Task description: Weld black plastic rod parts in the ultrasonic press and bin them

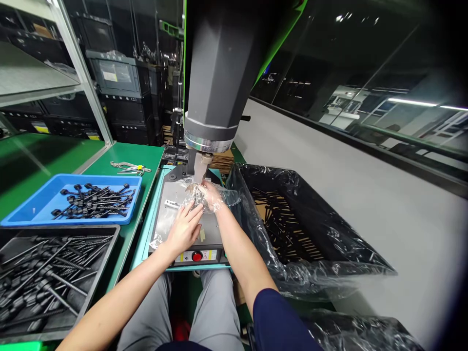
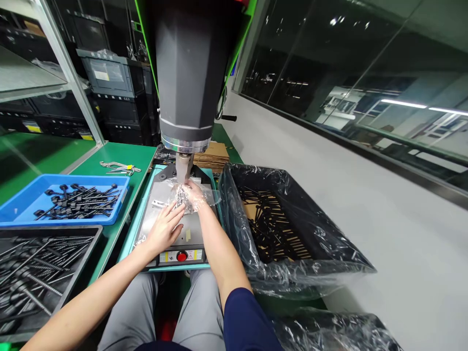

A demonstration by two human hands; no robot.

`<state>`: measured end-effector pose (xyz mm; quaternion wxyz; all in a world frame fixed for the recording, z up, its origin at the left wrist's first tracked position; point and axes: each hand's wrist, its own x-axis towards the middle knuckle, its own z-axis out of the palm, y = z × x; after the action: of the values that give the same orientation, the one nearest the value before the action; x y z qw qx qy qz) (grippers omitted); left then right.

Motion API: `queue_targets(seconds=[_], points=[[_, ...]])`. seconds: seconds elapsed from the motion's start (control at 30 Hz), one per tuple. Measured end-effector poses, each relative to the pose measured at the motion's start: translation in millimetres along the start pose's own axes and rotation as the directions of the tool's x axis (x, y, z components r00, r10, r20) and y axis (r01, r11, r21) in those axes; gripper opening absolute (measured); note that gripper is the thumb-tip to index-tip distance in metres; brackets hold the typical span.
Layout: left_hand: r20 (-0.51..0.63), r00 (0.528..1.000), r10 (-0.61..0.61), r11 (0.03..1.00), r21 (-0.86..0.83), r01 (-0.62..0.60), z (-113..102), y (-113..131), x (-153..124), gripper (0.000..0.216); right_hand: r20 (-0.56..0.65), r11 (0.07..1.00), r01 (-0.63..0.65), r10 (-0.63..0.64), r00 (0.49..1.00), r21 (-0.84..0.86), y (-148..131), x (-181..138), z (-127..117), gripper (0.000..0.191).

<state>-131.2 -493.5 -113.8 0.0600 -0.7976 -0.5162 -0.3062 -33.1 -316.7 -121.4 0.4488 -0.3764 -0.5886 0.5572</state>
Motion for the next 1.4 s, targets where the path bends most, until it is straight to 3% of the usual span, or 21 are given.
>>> queue_targets(seconds=[0.23, 0.4, 0.5, 0.57, 0.67, 0.77, 0.83, 1.03, 1.2, 1.3, 1.4], points=[[0.010, 1.000, -0.004, 1.000, 0.003, 0.004, 0.7, -1.9, -1.0, 0.041, -0.072, 0.999, 0.013, -0.016, 0.997, -0.043, 4.7, 0.8, 2.6, 0.028], [0.022, 1.000, 0.009, 1.000, -0.008, -0.009, 0.3, -0.9, -4.0, 0.037, -0.159, 0.973, -0.029, 0.066, 0.985, 0.227, 19.9, -14.3, 1.7, 0.043], [0.037, 0.998, 0.049, 0.999, -0.020, -0.048, 0.5, 0.0, -9.4, 0.034, -0.173, 0.895, -0.076, 0.167, 0.971, 0.439, 31.7, -33.4, -8.2, 0.046], [0.062, 0.995, 0.077, 0.997, -0.016, -0.076, 0.4, 0.8, -13.6, 0.031, -0.161, 0.826, -0.116, 0.242, 0.957, 0.551, 35.7, -47.3, -17.8, 0.039], [0.096, 0.989, 0.108, 0.994, 0.001, -0.109, -0.5, 1.5, -19.4, 0.029, -0.066, 0.656, -0.188, 0.342, 0.937, 0.731, 33.2, -67.1, -34.8, 0.028], [0.107, 0.988, 0.115, 0.993, 0.009, -0.117, -1.6, 0.6, -24.6, 0.029, 0.027, 0.508, -0.210, 0.345, 0.938, 0.835, 25.4, -84.7, -52.0, 0.058], [0.118, 0.986, 0.114, 0.993, 0.014, -0.116, -1.6, -0.3, -28.0, 0.029, 0.057, 0.469, -0.225, 0.346, 0.936, 0.854, 21.5, -94.4, -60.9, 0.065], [0.164, 0.980, 0.113, 0.992, 0.032, -0.120, 4.3, -0.9, -37.9, 0.029, 0.033, 0.567, -0.261, 0.380, 0.924, 0.781, 29.1, -110.8, -68.8, 0.009], [0.184, 0.978, 0.100, 0.993, 0.039, -0.109, 7.2, -0.4, -42.2, 0.026, -0.031, 0.617, -0.231, 0.383, 0.923, 0.753, 38.5, -114.7, -66.3, 0.017], [0.176, 0.979, 0.101, 0.994, 0.021, -0.107, -0.5, 4.6, -43.0, 0.022, -0.065, 0.641, -0.240, 0.414, 0.908, 0.729, 37.6, -117.2, -66.2, 0.013], [0.126, 0.986, 0.105, 0.994, -0.045, -0.100, -13.0, 15.3, -52.3, 0.017, -0.217, 0.735, -0.219, 0.448, 0.868, 0.641, 41.3, -129.2, -71.4, 0.029]])
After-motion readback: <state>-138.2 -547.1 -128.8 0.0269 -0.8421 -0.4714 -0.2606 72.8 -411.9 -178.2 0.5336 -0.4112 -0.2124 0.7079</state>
